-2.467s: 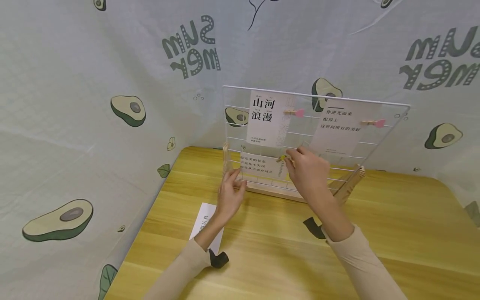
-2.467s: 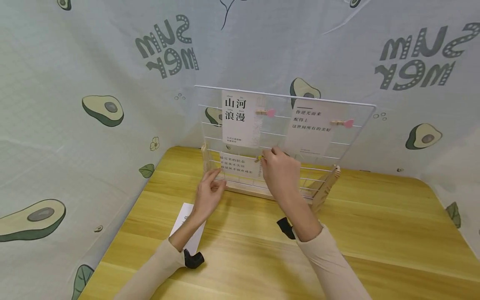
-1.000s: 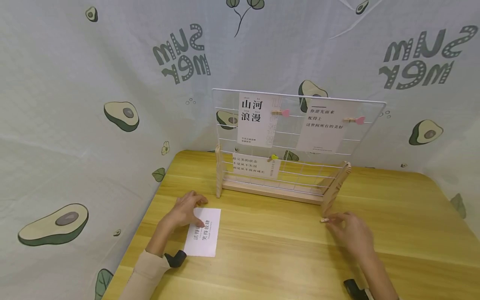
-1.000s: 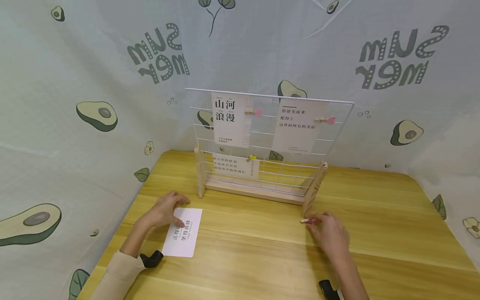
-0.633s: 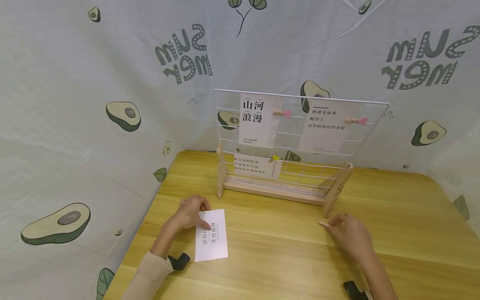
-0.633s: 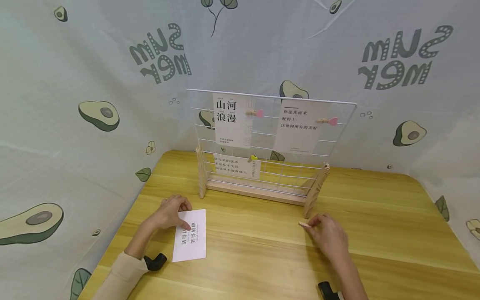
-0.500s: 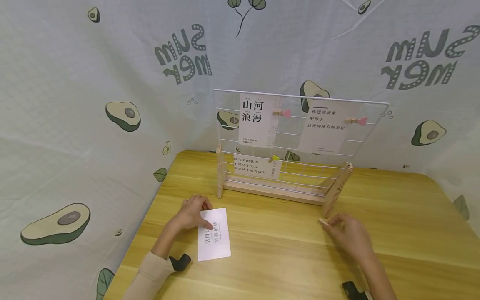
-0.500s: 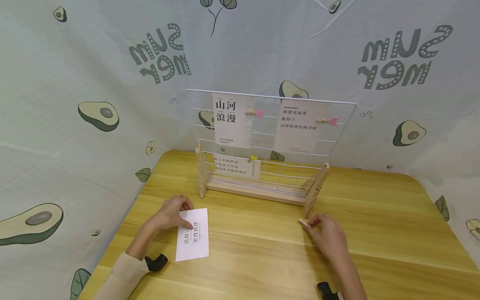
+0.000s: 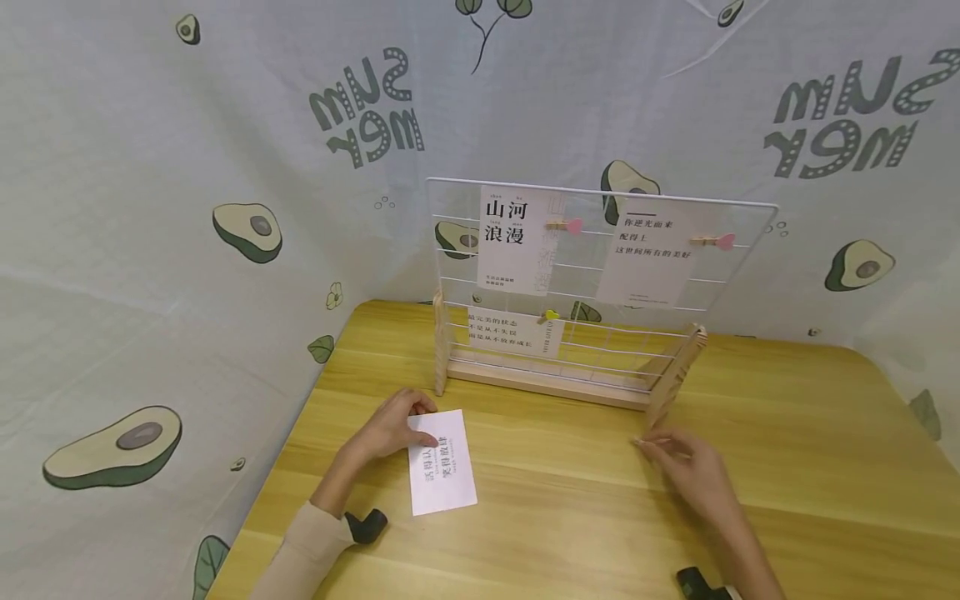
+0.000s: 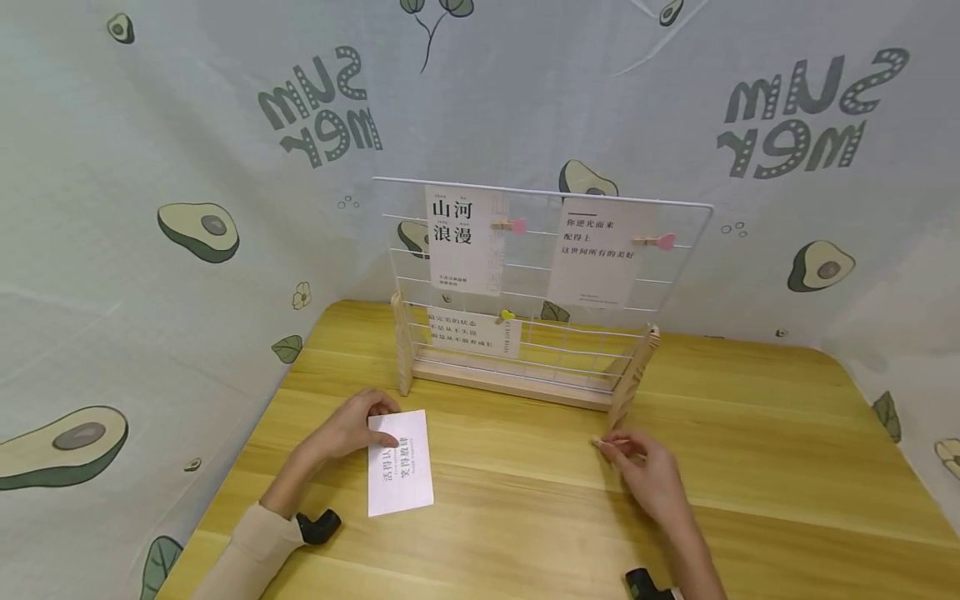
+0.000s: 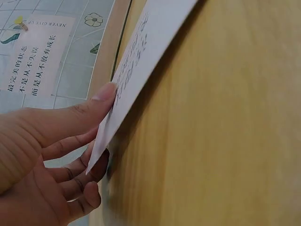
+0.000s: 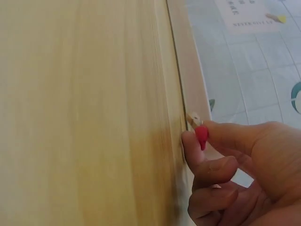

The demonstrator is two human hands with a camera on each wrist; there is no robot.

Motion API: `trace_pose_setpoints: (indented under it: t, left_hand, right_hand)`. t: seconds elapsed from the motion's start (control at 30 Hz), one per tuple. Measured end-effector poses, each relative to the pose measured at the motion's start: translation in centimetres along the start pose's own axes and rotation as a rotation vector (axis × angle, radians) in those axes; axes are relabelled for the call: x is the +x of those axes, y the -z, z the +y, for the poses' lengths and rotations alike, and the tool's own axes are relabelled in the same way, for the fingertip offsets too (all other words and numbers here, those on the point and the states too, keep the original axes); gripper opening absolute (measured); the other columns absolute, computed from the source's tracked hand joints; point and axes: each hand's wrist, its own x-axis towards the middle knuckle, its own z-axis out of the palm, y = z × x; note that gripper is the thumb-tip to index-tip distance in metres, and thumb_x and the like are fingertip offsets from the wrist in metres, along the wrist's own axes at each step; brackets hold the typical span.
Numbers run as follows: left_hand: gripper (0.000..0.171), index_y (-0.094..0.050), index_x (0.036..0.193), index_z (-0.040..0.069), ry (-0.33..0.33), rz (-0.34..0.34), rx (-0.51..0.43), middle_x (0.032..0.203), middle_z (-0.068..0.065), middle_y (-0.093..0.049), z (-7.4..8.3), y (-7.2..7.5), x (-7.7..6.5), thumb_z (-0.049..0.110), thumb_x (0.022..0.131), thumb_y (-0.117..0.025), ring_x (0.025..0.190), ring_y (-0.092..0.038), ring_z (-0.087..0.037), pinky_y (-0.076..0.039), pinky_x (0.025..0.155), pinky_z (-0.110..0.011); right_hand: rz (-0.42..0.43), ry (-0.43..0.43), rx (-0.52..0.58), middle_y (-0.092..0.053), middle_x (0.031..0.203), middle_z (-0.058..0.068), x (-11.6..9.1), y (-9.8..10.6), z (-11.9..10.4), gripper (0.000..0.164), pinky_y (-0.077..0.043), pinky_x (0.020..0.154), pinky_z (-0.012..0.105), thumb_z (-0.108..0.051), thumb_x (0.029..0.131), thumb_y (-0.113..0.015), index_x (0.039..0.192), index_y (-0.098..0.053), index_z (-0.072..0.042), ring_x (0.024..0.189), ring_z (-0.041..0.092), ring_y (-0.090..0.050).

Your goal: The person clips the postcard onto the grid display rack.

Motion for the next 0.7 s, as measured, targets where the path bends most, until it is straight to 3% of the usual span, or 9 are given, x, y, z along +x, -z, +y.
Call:
trace_pose_setpoints:
  t: [0.1, 0.2, 0.33, 0.43, 0.57, 0.7]
  left_hand:
    - [0.048, -0.068, 0.119, 0.007, -0.018, 0.027, -0.027, 0.113, -0.006, -0.062, 0.08, -0.28, 0.06, 0.011, 0.077, -0.091, 0.106, -0.058, -0.021, -0.050, 0.099, -0.042]
    - [0.049, -0.067, 0.122, 0.005, -0.028, 0.054, -0.083, 0.121, -0.010, -0.061, 0.19, -0.45, 0.05, 0.008, 0.079, -0.089, 0.112, -0.059, -0.025, -0.051, 0.101, -0.045]
    - [0.051, -0.065, 0.126, 0.004, -0.004, 0.062, -0.204, 0.127, -0.014, -0.060, 0.18, -0.48, 0.13, 0.002, 0.080, -0.087, 0.109, -0.060, -0.025, -0.054, 0.091, -0.035]
    - [0.054, -0.061, 0.130, 0.000, 0.020, 0.061, -0.323, 0.130, -0.018, -0.061, -0.11, -0.39, 0.27, -0.005, 0.081, -0.084, 0.105, -0.063, -0.025, -0.055, 0.083, -0.026]
    - [0.056, -0.058, 0.134, -0.003, 0.049, 0.073, -0.455, 0.122, -0.021, -0.063, -0.44, -0.30, 0.56, -0.010, 0.082, -0.079, 0.095, -0.065, -0.021, -0.054, 0.074, -0.020]
    - [0.053, -0.059, 0.134, -0.003, 0.046, 0.105, -0.500, 0.105, -0.017, -0.065, -0.38, -0.43, 0.80, -0.011, 0.084, -0.077, 0.083, -0.064, -0.014, -0.052, 0.068, -0.018]
  right_hand:
    - [-0.039, -0.059, 0.043, -0.076, 0.120, 0.015, -0.05, -0.16, -0.05, 0.031, -0.053, 0.095, 0.034, -0.034, 0.101, -0.068, 0.118, -0.077, -0.010, 0.096, -0.025, -0.047]
    - [-0.064, -0.122, 0.065, -0.074, 0.127, 0.013, -0.05, -0.26, -0.09, 0.039, -0.049, 0.098, 0.038, -0.041, 0.101, -0.066, 0.124, -0.075, -0.011, 0.099, -0.027, -0.043]
    - [-0.073, -0.161, 0.099, -0.075, 0.120, 0.015, -0.02, -0.34, -0.07, 0.043, -0.050, 0.073, 0.025, -0.039, 0.098, -0.071, 0.128, -0.072, -0.008, 0.084, -0.013, -0.051]
    - [-0.080, -0.159, 0.133, -0.074, 0.115, 0.016, -0.08, -0.34, -0.04, 0.044, -0.048, 0.058, 0.024, -0.030, 0.096, -0.076, 0.131, -0.069, -0.005, 0.075, 0.000, -0.057]
    - [-0.084, -0.143, 0.142, -0.074, 0.114, 0.015, -0.14, -0.33, 0.04, 0.044, -0.048, 0.054, 0.023, -0.025, 0.095, -0.076, 0.133, -0.068, -0.004, 0.071, 0.003, -0.057]
    - [-0.083, -0.148, 0.147, -0.073, 0.117, 0.017, -0.22, -0.31, 0.08, 0.043, -0.048, 0.054, 0.024, -0.026, 0.097, -0.074, 0.133, -0.067, -0.004, 0.071, 0.003, -0.057]
